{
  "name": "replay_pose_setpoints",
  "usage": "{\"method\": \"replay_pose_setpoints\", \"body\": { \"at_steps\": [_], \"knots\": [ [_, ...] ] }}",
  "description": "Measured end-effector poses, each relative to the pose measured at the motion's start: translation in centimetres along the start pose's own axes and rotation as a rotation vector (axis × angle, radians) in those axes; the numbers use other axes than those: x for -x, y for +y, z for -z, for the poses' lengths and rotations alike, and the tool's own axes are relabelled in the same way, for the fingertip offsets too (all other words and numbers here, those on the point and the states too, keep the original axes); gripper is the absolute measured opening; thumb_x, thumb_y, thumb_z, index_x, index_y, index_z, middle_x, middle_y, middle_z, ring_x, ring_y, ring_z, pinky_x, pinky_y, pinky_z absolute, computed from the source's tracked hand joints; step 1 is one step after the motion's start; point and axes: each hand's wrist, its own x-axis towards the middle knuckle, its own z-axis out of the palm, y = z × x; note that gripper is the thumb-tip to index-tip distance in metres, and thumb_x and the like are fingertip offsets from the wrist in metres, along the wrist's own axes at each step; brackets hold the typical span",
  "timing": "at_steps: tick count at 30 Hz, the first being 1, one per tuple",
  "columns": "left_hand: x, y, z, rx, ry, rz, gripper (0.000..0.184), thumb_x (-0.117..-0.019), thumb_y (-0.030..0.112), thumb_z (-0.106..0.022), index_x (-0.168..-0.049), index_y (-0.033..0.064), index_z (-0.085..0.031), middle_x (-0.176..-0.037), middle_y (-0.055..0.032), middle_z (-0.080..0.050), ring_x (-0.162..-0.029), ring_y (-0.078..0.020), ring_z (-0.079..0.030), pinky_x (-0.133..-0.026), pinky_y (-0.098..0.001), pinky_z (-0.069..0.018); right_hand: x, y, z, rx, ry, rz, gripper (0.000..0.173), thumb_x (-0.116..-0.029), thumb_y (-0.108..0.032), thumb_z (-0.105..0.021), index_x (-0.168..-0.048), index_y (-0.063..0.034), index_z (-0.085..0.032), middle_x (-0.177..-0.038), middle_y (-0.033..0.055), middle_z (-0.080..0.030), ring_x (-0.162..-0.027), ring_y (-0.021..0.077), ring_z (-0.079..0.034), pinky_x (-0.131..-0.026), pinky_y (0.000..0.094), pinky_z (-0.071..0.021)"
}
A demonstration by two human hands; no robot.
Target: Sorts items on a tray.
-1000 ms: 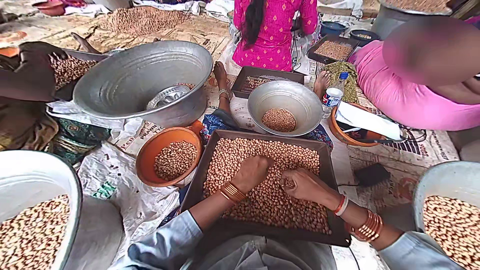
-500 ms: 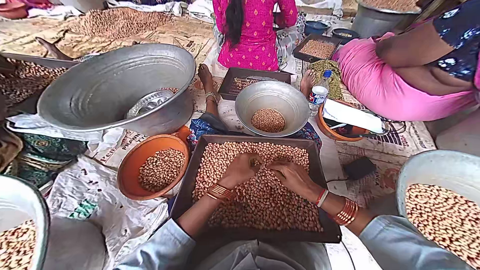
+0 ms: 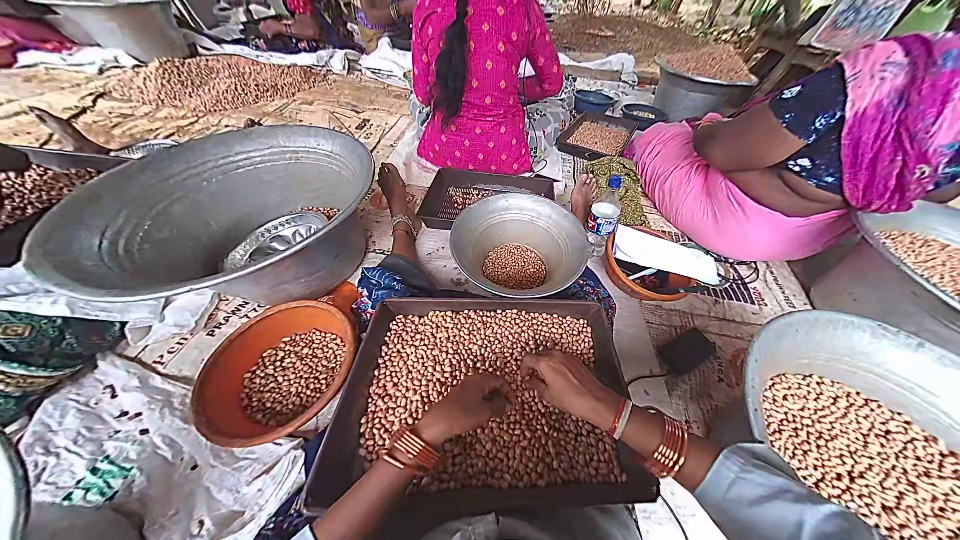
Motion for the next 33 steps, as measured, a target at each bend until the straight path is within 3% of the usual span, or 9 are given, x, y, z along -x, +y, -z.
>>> {"method": "replay_pose_setpoints", "body": {
  "at_steps": [5,11,15,18,20,22,25,27,33],
  "knots": [
    [0.4,0.5,-0.5,0.235,-0.111,0.039,0.024,-0.0884,0.009,-0.078,-0.109,0.0064,-0.066,-0.085,0.0038,-0.068,-0.068,-0.0019,-0.061,-0.065,-0.0227,-0.0523,2.5,-3.9,0.5,-0.127,0.099,0.304,0.022,-0.1001,-0.009,-0.06,-0.119,-0.0068,-0.071,-0.114,0.0134,-0.073,-0.103,0.0279,-0.071,-0.092,0.0441,-0.0559],
    [2.2,-0.4,2.4,0.111,0.0,-0.003,0.009,-0.0945,0.007,-0.068,-0.102,0.0053,-0.073,-0.084,0.0046,-0.069,-0.068,0.0004,-0.058,-0.064,-0.0204,-0.0488,2.6,-2.4,0.2,-0.054,0.167,0.371,0.02,-0.1005,-0.007,-0.057,-0.114,-0.007,-0.072,-0.111,0.0124,-0.073,-0.099,0.0283,-0.072,-0.085,0.0458,-0.0578],
    [7.4,-0.6,8.1,-0.332,0.529,0.229,0.013,-0.0979,0.007,-0.065,-0.104,0.0078,-0.076,-0.092,-0.0095,-0.074,-0.08,-0.0229,-0.068,-0.076,-0.0476,-0.0557,2.3,-1.1,1.0,0.001,0.065,0.261,0.023,-0.1023,-0.012,-0.057,-0.12,-0.0087,-0.071,-0.118,0.0139,-0.072,-0.108,0.032,-0.07,-0.09,0.0516,-0.0554],
    [10.9,-1.7,10.7,-0.683,0.944,0.297,0.012,-0.0935,0.004,-0.07,-0.103,0.0045,-0.077,-0.105,-0.0253,-0.073,-0.107,-0.0514,-0.066,-0.092,-0.0739,-0.045,1.9,-0.7,1.3,0.037,0.023,0.218,0.025,-0.1026,-0.014,-0.058,-0.124,-0.0109,-0.071,-0.121,0.0142,-0.07,-0.111,0.0321,-0.068,-0.092,0.0513,-0.0544],
    [11.6,-2.4,11.1,-0.766,1.046,0.235,0.022,-0.0896,0.005,-0.074,-0.111,0.0023,-0.074,-0.116,-0.0295,-0.068,-0.118,-0.0567,-0.058,-0.096,-0.0772,-0.0403,1.6,-0.4,1.4,0.047,0.042,0.188,0.027,-0.1017,-0.015,-0.06,-0.126,-0.0114,-0.07,-0.124,0.015,-0.068,-0.113,0.0331,-0.067,-0.092,0.0513,-0.0545],
    [10.8,-1.8,10.2,-0.715,0.936,0.203,0.027,-0.0922,0.011,-0.075,-0.118,0.0023,-0.072,-0.118,-0.0278,-0.069,-0.115,-0.0535,-0.062,-0.095,-0.0731,-0.0453,1.3,-0.1,1.6,0.066,0.061,0.118,0.032,-0.1008,-0.015,-0.061,-0.132,-0.0112,-0.066,-0.13,0.0171,-0.065,-0.116,0.0357,-0.065,-0.092,0.0528,-0.0545],
    [8.2,-0.4,8.4,-0.549,0.512,0.316,0.034,-0.0994,0.025,-0.069,-0.13,0.0107,-0.069,-0.12,-0.0181,-0.071,-0.111,-0.0397,-0.068,-0.098,-0.0645,-0.0502,1.0,0.6,2.4,0.132,0.03,-0.049,0.044,-0.1007,-0.018,-0.062,-0.144,-0.0113,-0.056,-0.143,0.0206,-0.055,-0.126,0.0395,-0.059,-0.096,0.0552,-0.0526],
    [6.1,0.5,6.9,-0.591,0.319,0.419,0.039,-0.0989,0.031,-0.069,-0.133,0.0131,-0.067,-0.124,-0.0182,-0.07,-0.115,-0.0406,-0.067,-0.098,-0.065,-0.049,0.6,1.5,2.3,0.168,0.002,-0.142,0.055,-0.0994,-0.018,-0.064,-0.151,-0.0087,-0.048,-0.148,0.0245,-0.049,-0.129,0.0436,-0.055,-0.099,0.0576,-0.0502],
    [1.4,4.4,-0.4,-0.847,0.183,0.586,0.049,-0.1018,0.006,-0.056,-0.147,-0.0086,-0.044,-0.148,-0.029,-0.048,-0.133,-0.0462,-0.053,-0.101,-0.0554,-0.0509,0.2,1.8,0.9,0.206,-0.134,-0.193,0.073,-0.0916,-0.005,-0.069,-0.156,-0.0018,-0.035,-0.152,0.0317,-0.041,-0.133,0.049,-0.05,-0.102,0.0603,-0.0476]
  ]
}}
